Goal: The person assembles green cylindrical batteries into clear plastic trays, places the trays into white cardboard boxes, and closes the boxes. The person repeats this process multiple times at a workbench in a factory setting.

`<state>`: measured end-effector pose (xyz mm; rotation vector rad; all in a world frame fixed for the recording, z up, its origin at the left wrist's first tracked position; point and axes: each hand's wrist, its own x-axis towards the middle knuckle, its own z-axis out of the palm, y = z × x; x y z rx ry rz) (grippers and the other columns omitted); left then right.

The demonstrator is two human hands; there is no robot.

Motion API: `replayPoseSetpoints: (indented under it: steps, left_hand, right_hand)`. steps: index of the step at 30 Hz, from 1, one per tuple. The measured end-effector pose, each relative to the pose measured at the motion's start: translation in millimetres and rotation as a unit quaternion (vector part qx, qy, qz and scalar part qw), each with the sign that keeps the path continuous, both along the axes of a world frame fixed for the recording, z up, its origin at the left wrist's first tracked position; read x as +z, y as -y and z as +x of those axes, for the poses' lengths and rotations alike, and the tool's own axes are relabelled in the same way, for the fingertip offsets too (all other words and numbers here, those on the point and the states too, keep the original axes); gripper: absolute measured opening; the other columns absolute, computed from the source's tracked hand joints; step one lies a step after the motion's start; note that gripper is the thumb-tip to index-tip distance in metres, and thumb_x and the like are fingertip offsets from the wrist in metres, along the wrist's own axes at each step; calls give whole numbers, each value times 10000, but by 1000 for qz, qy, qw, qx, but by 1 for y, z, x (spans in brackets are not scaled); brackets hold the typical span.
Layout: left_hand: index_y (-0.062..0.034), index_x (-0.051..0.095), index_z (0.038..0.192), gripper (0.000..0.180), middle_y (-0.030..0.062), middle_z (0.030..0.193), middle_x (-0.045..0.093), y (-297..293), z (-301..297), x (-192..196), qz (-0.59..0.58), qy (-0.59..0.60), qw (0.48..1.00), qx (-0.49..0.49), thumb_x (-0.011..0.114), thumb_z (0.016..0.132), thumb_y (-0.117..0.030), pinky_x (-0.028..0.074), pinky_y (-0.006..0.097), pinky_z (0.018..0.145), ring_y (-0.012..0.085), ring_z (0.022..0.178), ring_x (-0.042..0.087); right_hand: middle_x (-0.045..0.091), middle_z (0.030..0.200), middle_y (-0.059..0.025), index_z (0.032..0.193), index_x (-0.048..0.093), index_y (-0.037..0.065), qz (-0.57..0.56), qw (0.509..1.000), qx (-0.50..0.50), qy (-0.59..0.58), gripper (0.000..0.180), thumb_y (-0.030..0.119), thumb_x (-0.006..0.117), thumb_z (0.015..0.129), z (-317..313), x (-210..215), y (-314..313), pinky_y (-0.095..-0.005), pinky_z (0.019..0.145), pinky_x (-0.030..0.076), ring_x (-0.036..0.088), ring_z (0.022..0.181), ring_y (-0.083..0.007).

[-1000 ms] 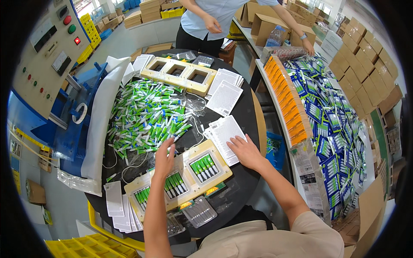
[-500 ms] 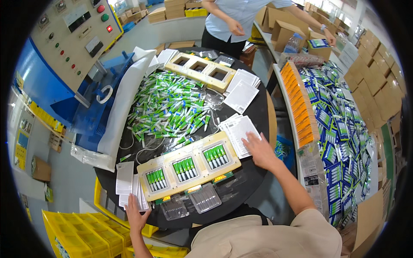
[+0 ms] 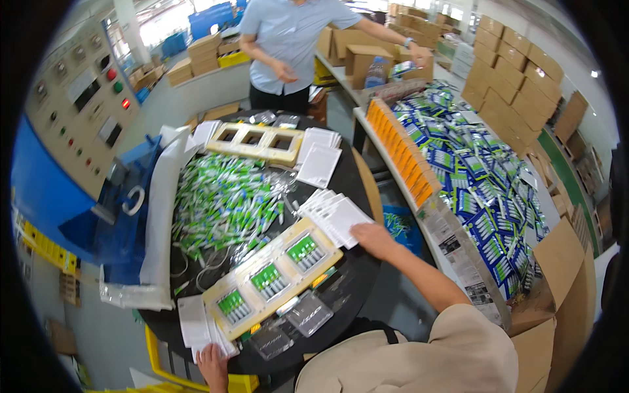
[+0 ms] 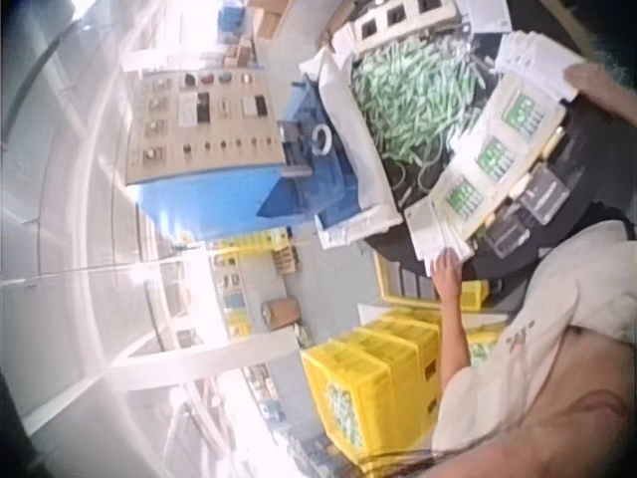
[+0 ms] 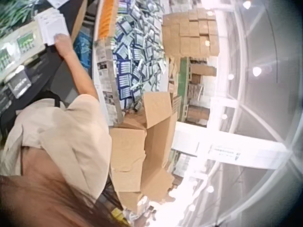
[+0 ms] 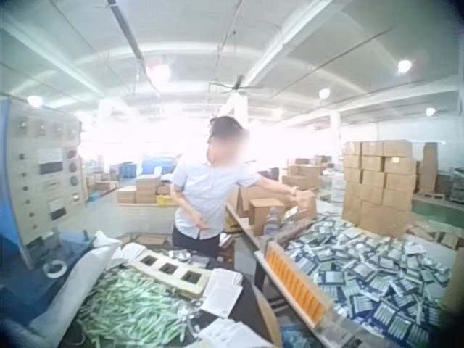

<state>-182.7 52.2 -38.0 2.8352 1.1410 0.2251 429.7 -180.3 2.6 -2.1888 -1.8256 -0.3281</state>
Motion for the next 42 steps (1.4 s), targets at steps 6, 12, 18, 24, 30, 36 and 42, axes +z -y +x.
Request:
replayPoseSetpoints:
  steps: [6,12,18,24,30,36,42]
  left_hand:
    - [5,540,1370,592,225,1363,575,10,10,11,-42,15,999,8,760,826,-71,483,449,1018,415,1187,584]
    - [-29,561,1354,558,194,1447,537,18,19,27,-42,21,999,17,761,837,-88,416,495,1085,419,1254,530]
    - [-23,600,1303,433,170,1384,596,25,8,26,-24,24,999,14,697,884,-76,386,524,1113,392,1247,537]
    - [-4,616,1268,344,168,1344,617,28,8,22,22,9,1000,7,620,926,-36,384,535,1123,378,1205,581]
    - [19,577,1265,338,196,1291,638,20,24,57,142,93,985,29,549,931,63,405,551,1133,387,1247,595]
    - [36,651,1186,311,212,1199,692,42,81,101,180,173,968,-36,551,895,86,547,491,1003,371,1121,688]
    - [25,654,1248,348,204,1237,680,53,144,74,164,142,972,-87,580,914,-43,523,461,1038,347,1184,661]
  right_hand:
    - [695,1249,-149,1205,677,-7,184,983,24,9,366,45,587,853,-77,47,-12,-406,1017,534,658,1194,-293]
    - [664,1308,-174,1218,669,-31,42,997,41,42,375,122,581,887,-137,-11,-34,-428,1040,506,633,1230,-307]
    - [629,1361,-181,1277,639,-34,-5,999,19,32,428,120,591,881,-139,-36,-44,-445,1094,458,590,1287,-319]
    - [404,1560,-233,1461,470,-9,-153,985,12,-82,650,63,629,835,-109,14,-40,-529,1195,309,388,1460,-360]
    - [390,1557,-265,1455,464,-28,-196,977,-69,-39,655,51,632,827,-24,-4,-33,-548,1230,231,341,1490,-363]
    - [598,1375,-241,1312,575,-80,-93,984,40,145,449,116,554,908,-5,-40,-16,-427,1088,473,583,1296,-342]
    - [710,1136,-192,1079,681,-26,-7,998,47,33,267,78,621,841,-10,-28,-10,-395,889,569,698,1064,-309]
